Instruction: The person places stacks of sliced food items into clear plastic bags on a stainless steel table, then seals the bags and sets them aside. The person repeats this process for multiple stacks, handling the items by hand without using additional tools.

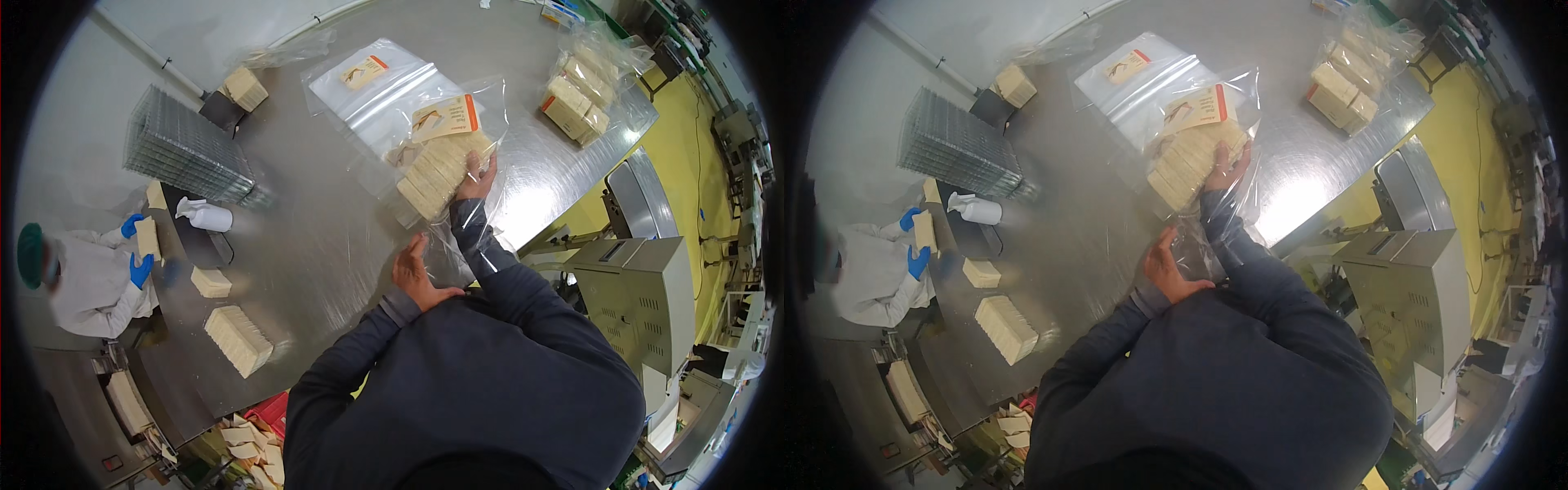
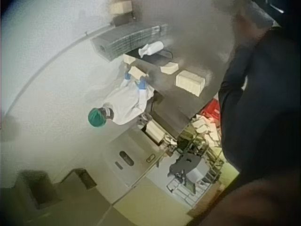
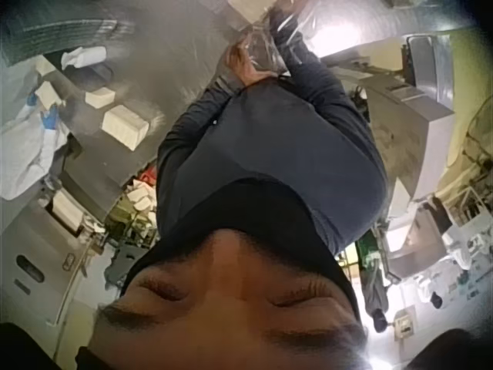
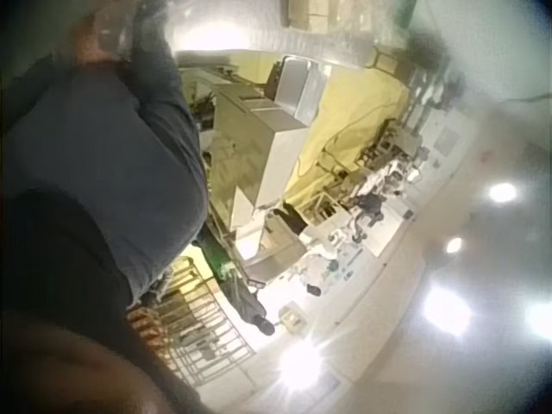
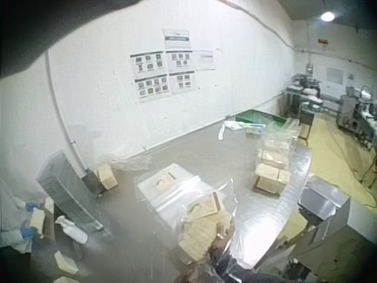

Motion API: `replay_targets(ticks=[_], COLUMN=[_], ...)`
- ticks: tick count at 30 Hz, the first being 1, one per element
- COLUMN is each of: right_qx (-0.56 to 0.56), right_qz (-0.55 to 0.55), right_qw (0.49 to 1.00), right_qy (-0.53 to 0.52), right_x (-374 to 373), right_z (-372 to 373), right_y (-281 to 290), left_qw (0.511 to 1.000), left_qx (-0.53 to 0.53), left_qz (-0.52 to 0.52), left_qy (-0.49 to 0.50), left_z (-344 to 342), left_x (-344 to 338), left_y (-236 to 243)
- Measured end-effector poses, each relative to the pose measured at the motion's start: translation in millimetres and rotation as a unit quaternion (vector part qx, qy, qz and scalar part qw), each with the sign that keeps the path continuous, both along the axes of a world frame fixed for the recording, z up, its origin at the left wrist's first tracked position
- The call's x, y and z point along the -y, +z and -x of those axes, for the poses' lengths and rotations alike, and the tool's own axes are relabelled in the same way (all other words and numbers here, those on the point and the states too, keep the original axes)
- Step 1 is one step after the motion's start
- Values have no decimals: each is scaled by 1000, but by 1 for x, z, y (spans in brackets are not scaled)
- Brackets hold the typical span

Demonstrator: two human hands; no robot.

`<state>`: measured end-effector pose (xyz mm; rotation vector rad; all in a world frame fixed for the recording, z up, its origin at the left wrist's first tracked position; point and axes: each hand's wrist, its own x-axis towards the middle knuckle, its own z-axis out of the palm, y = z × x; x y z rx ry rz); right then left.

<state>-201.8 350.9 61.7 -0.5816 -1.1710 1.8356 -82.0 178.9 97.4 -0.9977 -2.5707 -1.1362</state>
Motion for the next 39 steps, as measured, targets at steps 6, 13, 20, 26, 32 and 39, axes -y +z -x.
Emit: replay_targets(ticks=[6,13,20,26,32,39], right_qx=[-5,-1,-83,-84,-126,-108], right_qz=[27,53,216,283,230,249], right_qw=[999,991,960,944,956,959], right_qy=[-34,-125,-160,-149,-131,-83], right_x=[-6,-14,-14,-20,-3,8], right_z=[11,27,30,46,66,77], right_y=[11,12,53,59,76,72], left_qw=[994,999,988,949,916,905], left_qx=[24,21,-2,-26,18,80], left_qz=[62,24,28,46,66,68], left_qy=[92,-8,-151,-311,-396,-412], left_z=[16,18,9,-7,-8,-9], left_x=[-2,-4,-10,-24,-26,1], left_y=[-15,-2,37,60,71,79])
